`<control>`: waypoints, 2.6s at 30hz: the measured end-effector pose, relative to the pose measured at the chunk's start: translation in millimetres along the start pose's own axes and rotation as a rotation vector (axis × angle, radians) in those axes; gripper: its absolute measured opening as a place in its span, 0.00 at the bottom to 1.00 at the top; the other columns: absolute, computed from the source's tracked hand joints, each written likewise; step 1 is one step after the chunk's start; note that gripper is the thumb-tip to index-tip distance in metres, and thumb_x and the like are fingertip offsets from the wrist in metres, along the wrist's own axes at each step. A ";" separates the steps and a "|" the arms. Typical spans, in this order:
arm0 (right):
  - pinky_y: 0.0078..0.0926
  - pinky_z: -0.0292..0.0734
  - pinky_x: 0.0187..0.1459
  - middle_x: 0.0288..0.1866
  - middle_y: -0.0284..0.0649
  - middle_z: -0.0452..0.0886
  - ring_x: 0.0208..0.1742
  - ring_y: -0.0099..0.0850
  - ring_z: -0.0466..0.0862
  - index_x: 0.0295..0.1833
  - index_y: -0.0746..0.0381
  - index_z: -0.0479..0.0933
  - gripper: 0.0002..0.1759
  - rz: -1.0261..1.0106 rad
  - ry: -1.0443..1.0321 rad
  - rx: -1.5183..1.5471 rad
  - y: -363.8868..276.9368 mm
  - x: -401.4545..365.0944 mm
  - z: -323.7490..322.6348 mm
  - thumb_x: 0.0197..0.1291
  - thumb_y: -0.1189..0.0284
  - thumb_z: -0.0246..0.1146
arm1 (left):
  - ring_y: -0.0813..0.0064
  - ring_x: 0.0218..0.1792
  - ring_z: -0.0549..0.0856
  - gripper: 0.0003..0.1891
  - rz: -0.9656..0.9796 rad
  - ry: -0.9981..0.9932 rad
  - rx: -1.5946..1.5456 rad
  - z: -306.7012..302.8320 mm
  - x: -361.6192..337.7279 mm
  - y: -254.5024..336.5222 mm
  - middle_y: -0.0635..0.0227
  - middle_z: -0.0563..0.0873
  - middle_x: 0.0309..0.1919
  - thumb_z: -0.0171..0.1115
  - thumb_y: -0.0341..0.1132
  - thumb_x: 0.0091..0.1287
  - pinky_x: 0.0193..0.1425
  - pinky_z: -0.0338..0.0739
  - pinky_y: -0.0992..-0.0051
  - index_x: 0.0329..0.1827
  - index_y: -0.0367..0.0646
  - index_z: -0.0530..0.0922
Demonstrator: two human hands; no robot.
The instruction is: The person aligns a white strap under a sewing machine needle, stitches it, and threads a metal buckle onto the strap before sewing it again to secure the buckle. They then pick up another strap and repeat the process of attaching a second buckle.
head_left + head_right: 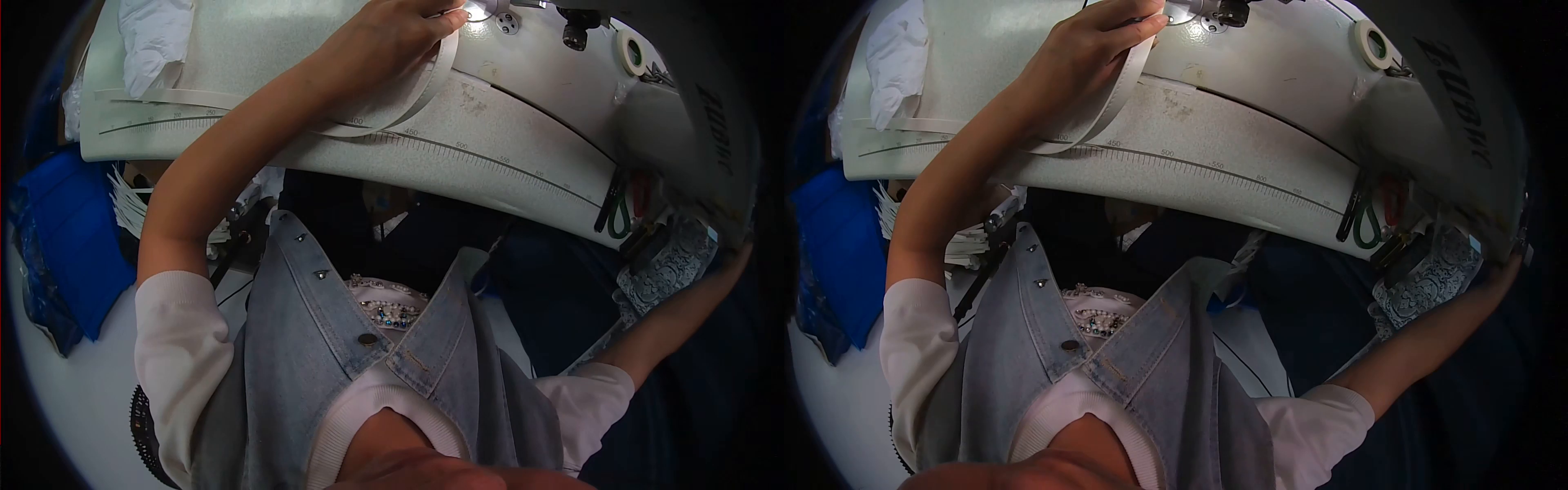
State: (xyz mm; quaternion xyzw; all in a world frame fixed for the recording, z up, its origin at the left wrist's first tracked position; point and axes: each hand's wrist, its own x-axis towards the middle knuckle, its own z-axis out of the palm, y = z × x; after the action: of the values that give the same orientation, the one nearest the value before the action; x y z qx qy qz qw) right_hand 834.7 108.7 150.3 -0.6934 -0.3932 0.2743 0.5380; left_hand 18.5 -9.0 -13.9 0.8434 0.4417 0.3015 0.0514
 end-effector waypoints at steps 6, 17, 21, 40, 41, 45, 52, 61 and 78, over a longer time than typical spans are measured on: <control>0.44 0.79 0.49 0.53 0.50 0.79 0.51 0.44 0.81 0.53 0.70 0.76 0.24 0.035 0.009 -0.052 3.8 15.1 7.0 0.59 0.60 0.55 | 0.64 0.53 0.81 0.15 0.002 -0.020 0.003 -2.0 0.6 -0.2 0.64 0.80 0.52 0.61 0.26 0.62 0.58 0.79 0.71 0.52 0.44 0.80; 0.44 0.79 0.48 0.54 0.49 0.79 0.51 0.43 0.81 0.52 0.71 0.77 0.23 -0.548 0.598 -0.046 63.6 -93.2 93.6 0.62 0.62 0.52 | 0.64 0.55 0.81 0.15 0.018 -0.080 0.035 -2.4 2.2 4.5 0.64 0.80 0.51 0.61 0.26 0.62 0.59 0.78 0.71 0.52 0.44 0.80; 0.44 0.79 0.47 0.54 0.50 0.79 0.50 0.42 0.81 0.51 0.71 0.77 0.23 -0.571 0.529 -0.007 68.0 -96.8 91.9 0.63 0.63 0.50 | 0.64 0.55 0.81 0.15 0.015 -0.088 0.041 0.4 0.6 2.9 0.65 0.80 0.50 0.61 0.27 0.62 0.59 0.78 0.71 0.52 0.44 0.80; 0.47 0.81 0.42 0.45 0.54 0.82 0.42 0.45 0.84 0.43 0.74 0.79 0.18 -0.617 0.105 0.480 52.8 -121.6 103.5 0.56 0.70 0.54 | 0.64 0.56 0.81 0.14 0.088 -0.047 0.064 -1.4 0.6 3.0 0.64 0.81 0.49 0.63 0.28 0.61 0.56 0.80 0.69 0.51 0.43 0.80; 0.45 0.80 0.41 0.44 0.54 0.83 0.41 0.45 0.84 0.42 0.74 0.80 0.18 -0.584 0.685 0.065 65.2 -87.3 94.3 0.55 0.70 0.55 | 0.64 0.56 0.81 0.15 0.085 -0.050 0.065 -3.1 -1.3 2.6 0.64 0.81 0.49 0.63 0.28 0.61 0.56 0.80 0.69 0.52 0.43 0.80; 0.38 0.73 0.33 0.32 0.47 0.77 0.32 0.40 0.78 0.33 0.67 0.75 0.11 -0.579 0.965 0.106 57.3 -113.9 84.5 0.49 0.69 0.59 | 0.61 0.55 0.79 0.16 0.103 -0.148 0.029 -5.6 -23.2 8.6 0.61 0.79 0.50 0.61 0.25 0.58 0.59 0.78 0.66 0.50 0.36 0.77; 0.30 0.68 0.26 0.20 0.43 0.71 0.23 0.33 0.73 0.26 0.65 0.70 0.08 -0.908 0.603 0.487 26.3 -226.1 159.7 0.47 0.73 0.61 | 0.61 0.56 0.79 0.13 0.204 -0.120 0.161 0.1 -12.0 1.0 0.58 0.78 0.50 0.59 0.25 0.59 0.61 0.76 0.65 0.48 0.35 0.76; 0.33 0.70 0.28 0.22 0.43 0.72 0.25 0.33 0.72 0.35 0.69 0.69 0.04 -1.153 0.011 0.180 17.3 -351.9 301.5 0.53 0.82 0.55 | 0.59 0.59 0.77 0.16 0.207 -0.226 0.073 -11.4 -29.0 13.2 0.57 0.77 0.53 0.59 0.26 0.61 0.64 0.74 0.65 0.53 0.33 0.75; 0.35 0.73 0.46 0.42 0.40 0.78 0.45 0.40 0.79 0.41 0.61 0.78 0.15 -1.045 -0.967 -0.284 2.8 -476.5 431.6 0.43 0.78 0.65 | 0.59 0.61 0.75 0.18 0.191 -0.216 -0.062 -22.8 -54.0 23.9 0.57 0.77 0.55 0.57 0.24 0.58 0.65 0.71 0.64 0.53 0.34 0.76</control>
State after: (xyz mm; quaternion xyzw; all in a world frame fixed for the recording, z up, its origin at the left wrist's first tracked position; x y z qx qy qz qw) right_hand 231.2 -63.1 10.4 -0.2794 -0.8988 0.2036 0.2694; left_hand -0.2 -69.5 -11.9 0.9073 0.3416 0.2258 0.0957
